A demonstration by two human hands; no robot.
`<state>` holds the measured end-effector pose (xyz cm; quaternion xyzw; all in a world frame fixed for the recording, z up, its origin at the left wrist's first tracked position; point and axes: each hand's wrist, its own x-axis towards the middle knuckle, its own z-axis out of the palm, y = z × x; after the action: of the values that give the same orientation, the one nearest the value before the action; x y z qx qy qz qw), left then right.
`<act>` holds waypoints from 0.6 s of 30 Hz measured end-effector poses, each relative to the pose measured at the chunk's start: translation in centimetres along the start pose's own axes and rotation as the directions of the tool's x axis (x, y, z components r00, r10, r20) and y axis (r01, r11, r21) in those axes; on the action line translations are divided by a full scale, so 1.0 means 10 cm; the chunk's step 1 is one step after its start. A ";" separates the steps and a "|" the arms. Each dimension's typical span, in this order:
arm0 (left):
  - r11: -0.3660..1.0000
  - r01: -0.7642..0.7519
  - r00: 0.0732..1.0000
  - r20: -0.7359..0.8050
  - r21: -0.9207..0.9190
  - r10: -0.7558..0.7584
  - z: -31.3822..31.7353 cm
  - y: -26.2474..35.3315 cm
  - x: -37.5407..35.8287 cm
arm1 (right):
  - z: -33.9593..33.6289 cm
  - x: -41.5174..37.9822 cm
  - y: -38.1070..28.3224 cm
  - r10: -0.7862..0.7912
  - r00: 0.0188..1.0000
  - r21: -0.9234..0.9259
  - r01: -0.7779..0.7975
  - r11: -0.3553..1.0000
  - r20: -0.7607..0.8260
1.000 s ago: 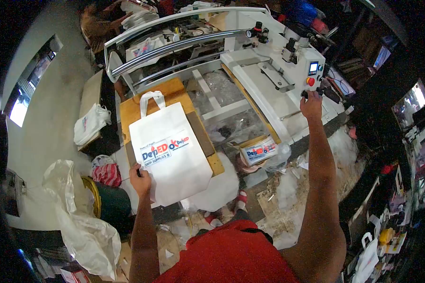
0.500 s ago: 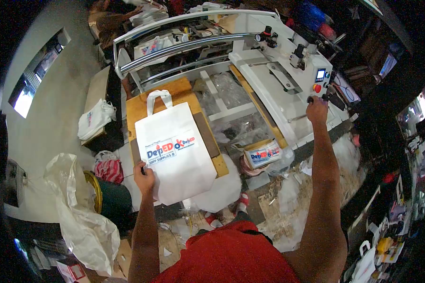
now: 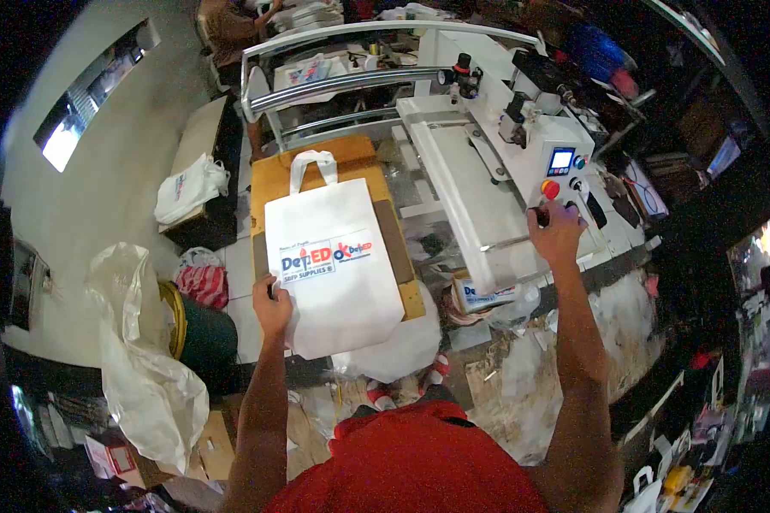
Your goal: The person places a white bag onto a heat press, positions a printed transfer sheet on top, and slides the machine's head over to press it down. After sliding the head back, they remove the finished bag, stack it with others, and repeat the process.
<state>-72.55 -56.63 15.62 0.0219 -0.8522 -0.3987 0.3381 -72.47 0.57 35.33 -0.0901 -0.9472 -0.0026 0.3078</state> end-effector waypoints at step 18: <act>0.974 0.189 0.961 -0.178 -0.123 -0.209 -0.25 -0.03 -0.01 | -0.03 -0.57 -2.07 -0.553 0.829 0.512 0.510 0.691 -0.080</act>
<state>-71.08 -58.43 16.52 0.1279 -0.7873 -0.4709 0.3768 -71.33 -20.77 33.29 0.2730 -0.9092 0.1643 0.2679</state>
